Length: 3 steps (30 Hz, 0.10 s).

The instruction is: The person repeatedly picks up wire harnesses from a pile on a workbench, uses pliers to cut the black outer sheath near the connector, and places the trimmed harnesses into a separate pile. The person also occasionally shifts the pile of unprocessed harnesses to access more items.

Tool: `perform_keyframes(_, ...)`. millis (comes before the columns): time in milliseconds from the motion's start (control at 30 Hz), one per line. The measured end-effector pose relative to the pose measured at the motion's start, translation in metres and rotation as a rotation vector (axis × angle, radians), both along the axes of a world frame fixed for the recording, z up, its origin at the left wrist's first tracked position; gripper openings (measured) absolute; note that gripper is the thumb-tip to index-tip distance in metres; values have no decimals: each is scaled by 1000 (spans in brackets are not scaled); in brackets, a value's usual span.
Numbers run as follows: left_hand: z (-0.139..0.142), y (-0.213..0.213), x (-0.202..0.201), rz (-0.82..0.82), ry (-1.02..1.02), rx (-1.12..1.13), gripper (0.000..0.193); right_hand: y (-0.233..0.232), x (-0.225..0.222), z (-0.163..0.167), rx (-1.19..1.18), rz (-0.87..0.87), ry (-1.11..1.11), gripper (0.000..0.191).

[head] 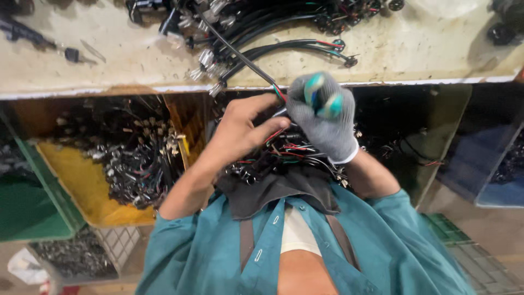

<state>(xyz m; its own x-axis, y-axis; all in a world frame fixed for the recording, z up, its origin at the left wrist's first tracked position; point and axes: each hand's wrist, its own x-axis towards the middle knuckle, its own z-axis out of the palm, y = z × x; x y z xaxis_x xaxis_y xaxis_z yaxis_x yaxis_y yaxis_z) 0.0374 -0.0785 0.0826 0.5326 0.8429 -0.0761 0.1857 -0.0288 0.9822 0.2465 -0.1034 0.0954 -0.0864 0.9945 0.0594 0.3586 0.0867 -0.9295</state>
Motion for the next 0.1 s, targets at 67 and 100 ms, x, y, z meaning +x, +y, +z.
perform_keyframes(67, -3, -6, -1, 11, -102, -162, 35, -10, -9, -4, -158, -166, 660, 10)
perform_keyframes(100, -4, -4, -1, 1, -152, -236, 34, 0, -9, -11, -154, -172, 666, 10)
